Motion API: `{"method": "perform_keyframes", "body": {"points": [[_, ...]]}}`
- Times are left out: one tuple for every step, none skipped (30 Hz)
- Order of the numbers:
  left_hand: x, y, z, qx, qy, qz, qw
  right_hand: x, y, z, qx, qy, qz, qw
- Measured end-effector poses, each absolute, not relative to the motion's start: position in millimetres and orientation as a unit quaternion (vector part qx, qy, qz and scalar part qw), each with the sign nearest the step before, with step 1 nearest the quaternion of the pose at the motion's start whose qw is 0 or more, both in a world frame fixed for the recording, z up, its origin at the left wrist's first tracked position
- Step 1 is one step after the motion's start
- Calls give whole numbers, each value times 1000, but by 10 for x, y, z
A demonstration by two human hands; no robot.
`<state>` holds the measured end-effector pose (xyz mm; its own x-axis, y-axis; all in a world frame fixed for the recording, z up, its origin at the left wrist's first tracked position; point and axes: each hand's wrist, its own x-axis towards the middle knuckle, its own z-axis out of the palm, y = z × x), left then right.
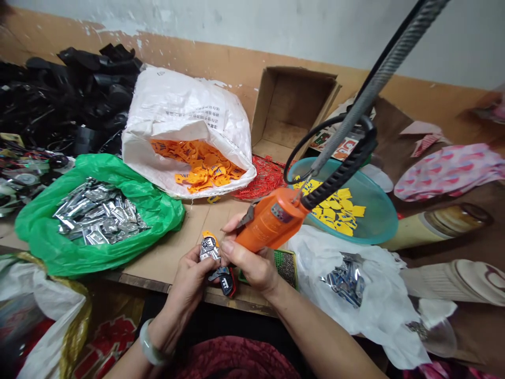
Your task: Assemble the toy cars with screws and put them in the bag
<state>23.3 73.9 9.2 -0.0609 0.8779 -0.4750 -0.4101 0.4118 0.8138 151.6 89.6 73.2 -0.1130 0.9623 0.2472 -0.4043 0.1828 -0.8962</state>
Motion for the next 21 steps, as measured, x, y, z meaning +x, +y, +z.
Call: {"method": "perform_keyframes", "body": {"points": [[232,739,83,221,533,495,650,1518,893,727,-291,-484,570,598],[231,740,74,222,532,495,650,1519,890,724,-291,-487,569,595],[231,741,67,223,532,495,650,1518,889,723,-290,-492,567,594],[231,743,62,224,531,495,650,1516,889,725,-288,-498,564,592],[232,746,59,225,531,496,649,1513,889,729,-284,-505,561,591],[234,749,59,225,532,497,648,1510,888,736,-279,-513,560,588],[237,751,62,224,532,498,647,1507,887,744,-276,-520,559,584],[241,753,67,224,533,499,645,1506,883,752,-275,-525,561,578],[246,754,75,223,534,501,643,1506,879,759,-274,-531,566,569],[252,755,84,222,535,502,642,1507,873,762,-274,-535,572,559],[259,754,94,222,535,504,641,1508,867,761,-275,-537,578,548],[266,753,103,221,534,506,640,1510,862,755,-276,-539,585,540],[272,751,109,222,533,508,639,1511,858,744,-274,-539,591,534],[277,750,112,223,531,511,638,1510,858,729,-270,-539,597,530],[280,748,112,224,530,512,637,1508,861,714,-267,-536,600,530],[278,746,108,226,529,513,637,1505,867,701,-266,-531,601,535],[271,745,101,229,526,513,638,1502,877,694,-266,-525,598,544],[257,742,91,232,522,512,642,1501,891,696,-269,-516,592,558],[237,739,80,234,514,512,647,1504,908,706,-274,-503,583,576],[208,734,67,234,502,512,657,1511,927,724,-281,-489,572,595],[173,729,54,234,486,511,669,1526,948,746,-287,-478,559,614]]}}
